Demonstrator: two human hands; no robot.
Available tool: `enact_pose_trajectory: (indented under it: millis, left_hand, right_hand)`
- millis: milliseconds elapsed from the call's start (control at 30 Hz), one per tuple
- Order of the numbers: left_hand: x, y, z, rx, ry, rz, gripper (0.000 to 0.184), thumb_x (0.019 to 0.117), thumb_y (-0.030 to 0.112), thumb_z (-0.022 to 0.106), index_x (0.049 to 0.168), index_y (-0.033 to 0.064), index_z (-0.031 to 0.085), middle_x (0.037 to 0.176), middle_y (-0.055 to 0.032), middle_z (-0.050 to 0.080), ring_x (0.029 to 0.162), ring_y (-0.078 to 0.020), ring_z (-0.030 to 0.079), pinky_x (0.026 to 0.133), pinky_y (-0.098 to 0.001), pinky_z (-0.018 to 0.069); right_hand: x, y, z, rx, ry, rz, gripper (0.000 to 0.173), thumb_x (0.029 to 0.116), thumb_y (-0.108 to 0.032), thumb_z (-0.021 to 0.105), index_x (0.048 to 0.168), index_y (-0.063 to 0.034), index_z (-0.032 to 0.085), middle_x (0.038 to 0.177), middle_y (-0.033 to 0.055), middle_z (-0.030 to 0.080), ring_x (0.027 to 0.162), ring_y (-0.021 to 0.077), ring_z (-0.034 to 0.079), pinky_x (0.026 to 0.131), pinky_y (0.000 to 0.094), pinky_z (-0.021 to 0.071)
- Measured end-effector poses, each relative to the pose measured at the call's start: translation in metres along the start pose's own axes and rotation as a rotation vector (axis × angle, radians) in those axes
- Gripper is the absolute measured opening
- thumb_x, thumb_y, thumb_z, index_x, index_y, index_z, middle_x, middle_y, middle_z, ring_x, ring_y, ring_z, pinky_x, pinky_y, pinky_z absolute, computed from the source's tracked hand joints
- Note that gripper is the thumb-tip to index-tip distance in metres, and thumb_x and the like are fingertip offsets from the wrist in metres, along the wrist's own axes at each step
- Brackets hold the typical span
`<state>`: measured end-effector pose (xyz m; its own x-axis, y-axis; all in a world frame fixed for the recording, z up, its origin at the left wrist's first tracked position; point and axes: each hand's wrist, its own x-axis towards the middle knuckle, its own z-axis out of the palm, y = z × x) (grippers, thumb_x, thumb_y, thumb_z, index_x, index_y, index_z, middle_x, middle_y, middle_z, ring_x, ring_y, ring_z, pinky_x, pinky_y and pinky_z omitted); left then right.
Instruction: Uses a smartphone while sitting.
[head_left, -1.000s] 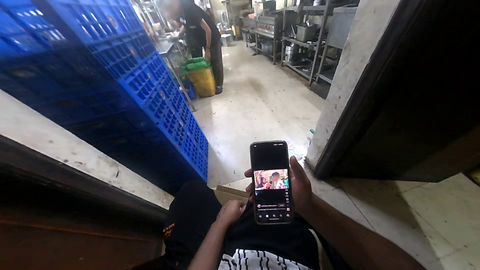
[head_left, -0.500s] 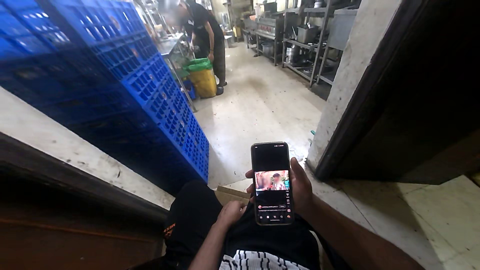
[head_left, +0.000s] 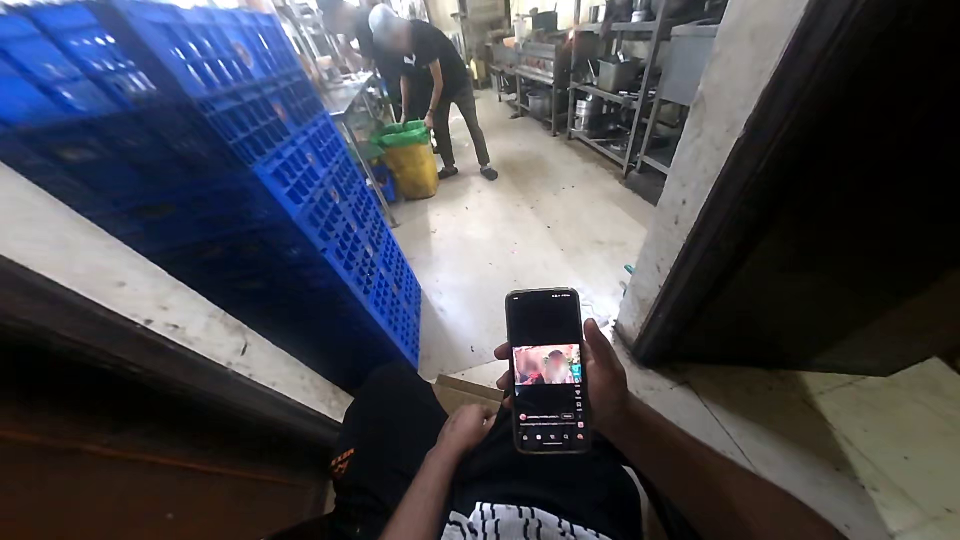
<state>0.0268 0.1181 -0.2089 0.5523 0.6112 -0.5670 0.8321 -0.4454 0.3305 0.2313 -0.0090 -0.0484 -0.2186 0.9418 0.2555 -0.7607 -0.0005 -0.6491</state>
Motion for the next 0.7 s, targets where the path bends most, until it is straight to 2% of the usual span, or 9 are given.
enact_pose_trajectory:
  millis: [233, 400, 533, 633, 700]
  left_hand:
    - [-0.004, 0.003, -0.003, -0.005, -0.016, -0.007, 0.046, 0.1101, 0.040, 0.043, 0.124, 0.0061, 0.070, 0.125, -0.0188, 0.071, 0.122, -0.0356, 0.066, 0.105, -0.0585, 0.0499]
    - [-0.028, 0.023, -0.020, -0.006, -0.013, -0.017, 0.044, 0.1109, 0.036, 0.045, 0.126, 0.0015, 0.069, 0.128, -0.0227, 0.068, 0.125, -0.0380, 0.063, 0.107, -0.0582, 0.0474]
    - [-0.007, 0.003, -0.003, -0.001, 0.006, 0.024, 0.046, 0.1101, 0.039, 0.043, 0.124, 0.0046, 0.070, 0.125, -0.0201, 0.070, 0.122, -0.0361, 0.066, 0.104, -0.0588, 0.0501]
    - [-0.026, 0.020, -0.019, -0.023, -0.021, -0.007, 0.044, 0.1110, 0.035, 0.044, 0.129, 0.0023, 0.067, 0.131, -0.0228, 0.067, 0.128, -0.0380, 0.062, 0.109, -0.0585, 0.0459]
    - [-0.029, 0.023, -0.022, -0.012, -0.017, -0.014, 0.044, 0.1108, 0.035, 0.045, 0.128, 0.0023, 0.068, 0.130, -0.0225, 0.068, 0.127, -0.0379, 0.063, 0.109, -0.0583, 0.0465]
  right_hand:
    - [0.000, 0.001, 0.000, 0.024, -0.005, -0.011, 0.083, 0.0802, -0.081, 0.058, 0.129, -0.0135, 0.063, 0.120, 0.0203, 0.070, 0.103, 0.0350, 0.071, 0.090, 0.0520, 0.0585]
    - [0.000, 0.000, 0.001, 0.013, -0.001, -0.002, 0.085, 0.0794, -0.082, 0.058, 0.129, -0.0137, 0.063, 0.120, 0.0194, 0.069, 0.103, 0.0339, 0.072, 0.090, 0.0514, 0.0586]
    - [0.000, 0.001, -0.001, 0.018, 0.001, 0.001, 0.086, 0.0789, -0.082, 0.058, 0.129, -0.0123, 0.063, 0.120, 0.0203, 0.069, 0.104, 0.0346, 0.071, 0.091, 0.0526, 0.0579]
    - [0.000, 0.001, 0.001, -0.017, 0.035, -0.001, 0.086, 0.0789, -0.084, 0.056, 0.128, -0.0144, 0.062, 0.119, 0.0194, 0.070, 0.103, 0.0343, 0.072, 0.089, 0.0518, 0.0589]
    - [0.000, 0.001, 0.001, -0.023, 0.042, -0.008, 0.084, 0.0798, -0.083, 0.056, 0.129, -0.0150, 0.062, 0.119, 0.0196, 0.070, 0.103, 0.0351, 0.072, 0.088, 0.0526, 0.0589]
